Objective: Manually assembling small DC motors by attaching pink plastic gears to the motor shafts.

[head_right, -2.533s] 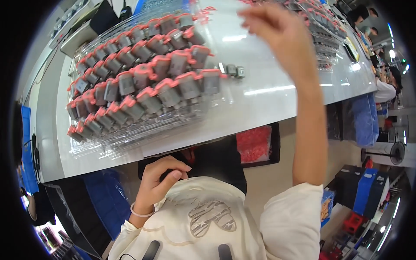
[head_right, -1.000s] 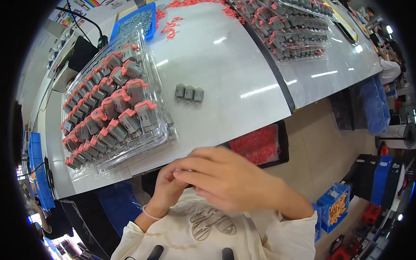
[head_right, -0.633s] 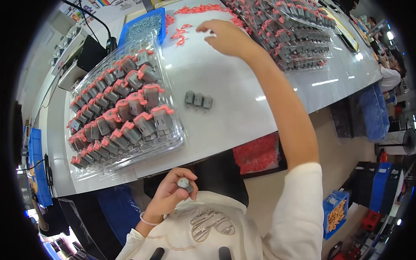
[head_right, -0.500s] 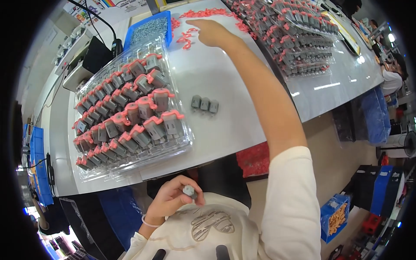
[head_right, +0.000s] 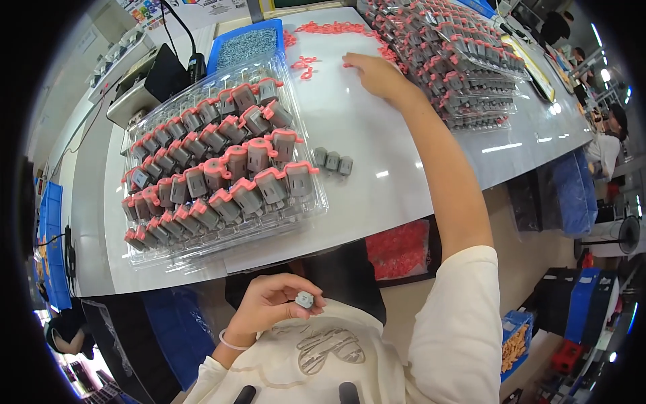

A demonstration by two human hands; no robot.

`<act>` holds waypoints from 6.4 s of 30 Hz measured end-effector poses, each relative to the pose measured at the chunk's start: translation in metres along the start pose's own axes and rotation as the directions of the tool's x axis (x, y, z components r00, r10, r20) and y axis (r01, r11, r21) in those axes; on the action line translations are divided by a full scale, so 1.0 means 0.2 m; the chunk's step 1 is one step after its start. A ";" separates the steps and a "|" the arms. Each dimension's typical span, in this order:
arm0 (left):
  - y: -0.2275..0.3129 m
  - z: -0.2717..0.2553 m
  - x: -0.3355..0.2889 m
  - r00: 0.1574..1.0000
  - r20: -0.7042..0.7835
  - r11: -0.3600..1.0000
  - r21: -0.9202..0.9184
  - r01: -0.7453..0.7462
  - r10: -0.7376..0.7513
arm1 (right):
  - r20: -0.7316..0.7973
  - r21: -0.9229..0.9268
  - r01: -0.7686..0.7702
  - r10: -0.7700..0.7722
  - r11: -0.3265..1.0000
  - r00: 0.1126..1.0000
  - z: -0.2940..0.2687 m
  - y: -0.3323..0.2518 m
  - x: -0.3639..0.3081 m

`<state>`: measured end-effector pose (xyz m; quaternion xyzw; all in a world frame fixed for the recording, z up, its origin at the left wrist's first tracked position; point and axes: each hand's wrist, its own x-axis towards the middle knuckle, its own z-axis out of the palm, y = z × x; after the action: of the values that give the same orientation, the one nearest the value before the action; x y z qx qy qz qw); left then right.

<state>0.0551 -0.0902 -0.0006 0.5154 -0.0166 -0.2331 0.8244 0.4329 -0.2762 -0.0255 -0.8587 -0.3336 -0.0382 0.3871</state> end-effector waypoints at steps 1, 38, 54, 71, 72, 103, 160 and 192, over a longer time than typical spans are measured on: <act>0.00 0.02 -0.01 0.996 -0.068 0.995 -0.083 0.046 -0.052 | 0.000 -0.002 0.006 -0.006 1.000 1.000 0.00 -0.02 -0.02; -0.11 0.10 0.17 0.968 -0.173 0.949 -0.230 -0.217 0.180 | 0.090 0.510 -0.104 0.068 0.854 0.994 -0.01 -1.04 -1.11; -0.13 0.09 0.18 0.962 -0.183 0.951 -0.198 -0.237 0.202 | -0.016 0.605 -0.178 0.236 0.776 0.972 0.01 -1.01 -1.18; -0.14 0.10 0.18 0.956 -0.168 0.907 -0.313 -0.282 0.239 | -0.084 0.137 0.178 -0.168 0.974 0.982 0.05 -1.05 -1.13; -0.14 0.09 0.18 0.957 -0.167 0.908 -0.313 -0.280 0.237 | -0.089 0.132 0.200 -0.190 0.971 0.978 0.06 -1.05 -1.14; -0.14 0.06 0.14 0.886 -0.161 0.900 0.065 -0.430 0.435 | -0.096 0.071 0.296 -0.289 0.953 0.953 0.09 -0.98 -1.16; -0.02 -0.20 -0.21 0.899 -0.160 0.908 0.168 -0.383 0.408 | 0.444 0.268 0.225 -0.328 0.937 0.834 0.46 -1.63 0.34; -0.02 -0.01 -0.02 0.989 -0.115 0.963 0.264 -0.063 0.097 | -0.129 0.124 -0.146 0.162 0.981 0.978 0.10 -0.66 -0.80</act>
<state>0.0510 -0.0882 -0.0052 0.6315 -0.0154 -0.1621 0.7581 0.2250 -0.2865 -0.0080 -0.8537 -0.2401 -0.0482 0.4595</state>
